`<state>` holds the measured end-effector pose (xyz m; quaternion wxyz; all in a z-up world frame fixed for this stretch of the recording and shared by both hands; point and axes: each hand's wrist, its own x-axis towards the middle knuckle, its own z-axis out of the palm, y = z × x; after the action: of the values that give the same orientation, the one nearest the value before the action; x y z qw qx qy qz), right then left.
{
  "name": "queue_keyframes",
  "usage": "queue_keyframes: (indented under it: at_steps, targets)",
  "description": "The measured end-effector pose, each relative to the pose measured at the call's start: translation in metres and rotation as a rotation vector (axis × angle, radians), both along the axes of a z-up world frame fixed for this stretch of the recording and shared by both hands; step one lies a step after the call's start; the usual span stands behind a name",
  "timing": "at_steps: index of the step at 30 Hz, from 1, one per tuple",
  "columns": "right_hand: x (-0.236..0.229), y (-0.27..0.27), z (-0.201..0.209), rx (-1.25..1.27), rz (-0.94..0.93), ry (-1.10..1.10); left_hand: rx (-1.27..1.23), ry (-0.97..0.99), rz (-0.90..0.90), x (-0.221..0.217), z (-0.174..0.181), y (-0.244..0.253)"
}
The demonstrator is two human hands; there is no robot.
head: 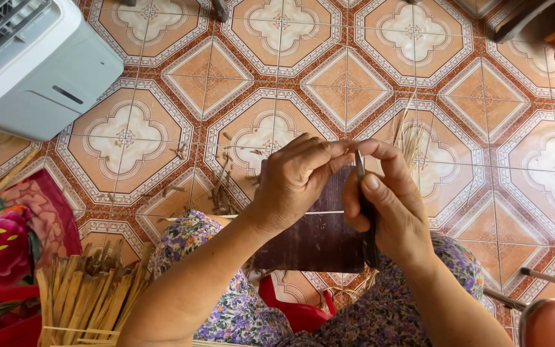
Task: Using a knife to split and prepare thin bamboo strips for weaving.
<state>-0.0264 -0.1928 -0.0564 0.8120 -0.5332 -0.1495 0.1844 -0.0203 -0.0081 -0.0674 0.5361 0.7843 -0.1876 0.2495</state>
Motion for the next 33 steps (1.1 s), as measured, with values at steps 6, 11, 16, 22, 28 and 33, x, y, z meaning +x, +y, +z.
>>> queue_keyframes:
  at_steps: [6,11,16,22,28,33]
  targets:
    - [-0.001,0.000,0.000,-0.051,0.020,0.021,0.057,0.006,0.019,-0.001,-0.001,0.000]
    - [0.000,0.001,-0.003,0.012,0.022,0.066,0.060,-0.020,0.049,-0.002,-0.001,-0.001]
    - [-0.001,0.002,-0.004,0.009,0.016,0.061,0.091,-0.035,0.052,-0.004,0.005,0.001]
    - [-0.001,0.001,-0.004,0.023,0.012,0.044,0.094,-0.051,0.047,-0.004,-0.001,0.001]
    - [-0.001,0.001,-0.002,0.022,0.012,0.038,0.091,-0.031,0.043,-0.003,-0.002,-0.001]
    - [-0.001,0.001,-0.002,-0.021,-0.004,0.034,0.117,-0.025,0.046,-0.004,-0.001,0.001]
